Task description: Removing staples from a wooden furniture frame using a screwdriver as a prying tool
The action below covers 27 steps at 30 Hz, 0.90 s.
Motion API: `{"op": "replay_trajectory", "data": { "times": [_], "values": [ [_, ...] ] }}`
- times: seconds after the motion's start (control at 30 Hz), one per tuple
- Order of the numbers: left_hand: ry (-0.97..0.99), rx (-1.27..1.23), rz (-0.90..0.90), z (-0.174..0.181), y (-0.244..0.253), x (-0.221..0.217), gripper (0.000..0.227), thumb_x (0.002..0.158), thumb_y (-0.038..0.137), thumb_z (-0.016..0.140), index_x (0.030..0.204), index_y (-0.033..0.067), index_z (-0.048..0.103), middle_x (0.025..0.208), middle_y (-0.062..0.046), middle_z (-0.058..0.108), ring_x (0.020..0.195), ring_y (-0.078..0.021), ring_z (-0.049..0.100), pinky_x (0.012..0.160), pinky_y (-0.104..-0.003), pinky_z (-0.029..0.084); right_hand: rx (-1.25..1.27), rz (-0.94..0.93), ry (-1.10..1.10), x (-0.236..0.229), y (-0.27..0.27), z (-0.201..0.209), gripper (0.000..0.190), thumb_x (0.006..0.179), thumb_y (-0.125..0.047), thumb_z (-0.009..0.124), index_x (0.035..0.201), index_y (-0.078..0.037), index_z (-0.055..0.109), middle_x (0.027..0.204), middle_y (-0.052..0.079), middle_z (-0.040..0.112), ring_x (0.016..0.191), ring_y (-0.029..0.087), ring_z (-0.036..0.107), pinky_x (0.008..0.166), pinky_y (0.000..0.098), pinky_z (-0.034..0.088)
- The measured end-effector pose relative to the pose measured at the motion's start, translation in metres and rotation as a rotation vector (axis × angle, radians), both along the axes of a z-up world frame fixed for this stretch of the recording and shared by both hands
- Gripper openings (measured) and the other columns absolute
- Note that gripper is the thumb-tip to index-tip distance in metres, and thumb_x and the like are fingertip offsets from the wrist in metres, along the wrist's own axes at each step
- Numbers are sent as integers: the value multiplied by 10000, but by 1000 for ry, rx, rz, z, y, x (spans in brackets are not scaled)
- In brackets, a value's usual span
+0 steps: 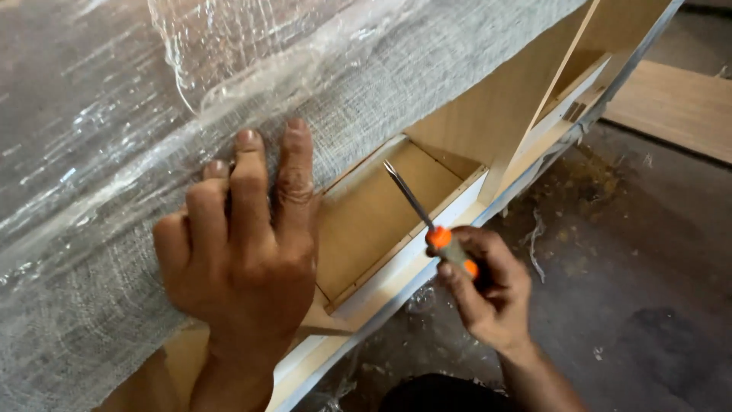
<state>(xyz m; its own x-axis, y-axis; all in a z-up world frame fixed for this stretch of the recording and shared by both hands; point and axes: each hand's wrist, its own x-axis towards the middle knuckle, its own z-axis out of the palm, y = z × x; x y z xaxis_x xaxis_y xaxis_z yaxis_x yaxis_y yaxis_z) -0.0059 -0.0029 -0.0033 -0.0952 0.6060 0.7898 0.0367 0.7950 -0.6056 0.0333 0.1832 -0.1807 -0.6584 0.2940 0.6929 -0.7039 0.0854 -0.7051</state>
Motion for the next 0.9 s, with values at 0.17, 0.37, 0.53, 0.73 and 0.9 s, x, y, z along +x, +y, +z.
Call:
{"op": "replay_trajectory", "data": {
  "times": [0.17, 0.37, 0.53, 0.73, 0.9],
  "values": [
    [14, 6, 15, -2, -1, -3, 226, 1124, 159, 801, 1312, 283, 804, 1158, 2, 833, 870, -145, 648, 701, -309, 359, 161, -341, 62, -7, 1, -5, 462, 961, -85, 698, 1371, 85, 571, 943, 117, 686, 706, 143, 515, 645, 261, 444],
    [13, 8, -14, 1, 1, 1, 165, 1133, 178, 767, 1243, 279, 836, 1145, -15, 821, 871, -165, 655, 703, -312, 357, 224, -376, 93, -7, 3, 3, 451, 978, -62, 704, 1391, 60, 569, 787, 44, 545, 692, 136, 451, 653, 272, 399],
    [24, 5, -11, 2, 1, 0, 149, 1135, 207, 757, 1230, 285, 842, 1144, -7, 820, 863, -153, 659, 698, -307, 366, 249, -378, 114, -6, 7, 1, 461, 976, -38, 711, 1403, 43, 558, 834, 43, 608, 705, 120, 480, 663, 246, 444],
    [31, 7, -12, 0, 1, -1, 137, 1129, 224, 778, 1236, 288, 834, 1138, -2, 822, 860, -156, 653, 701, -308, 358, 272, -377, 93, -1, 10, 7, 459, 964, -33, 713, 1393, 39, 565, 840, 48, 632, 694, 117, 512, 648, 226, 471],
    [-3, -6, 4, 4, 2, 5, 229, 1134, 139, 672, 1241, 268, 828, 1159, -18, 818, 881, -164, 678, 711, -302, 387, 569, -588, 237, 6, 21, 18, 438, 986, 10, 715, 1386, 64, 547, 1140, 242, 751, 852, 262, 727, 707, 301, 655]
  ]
}}
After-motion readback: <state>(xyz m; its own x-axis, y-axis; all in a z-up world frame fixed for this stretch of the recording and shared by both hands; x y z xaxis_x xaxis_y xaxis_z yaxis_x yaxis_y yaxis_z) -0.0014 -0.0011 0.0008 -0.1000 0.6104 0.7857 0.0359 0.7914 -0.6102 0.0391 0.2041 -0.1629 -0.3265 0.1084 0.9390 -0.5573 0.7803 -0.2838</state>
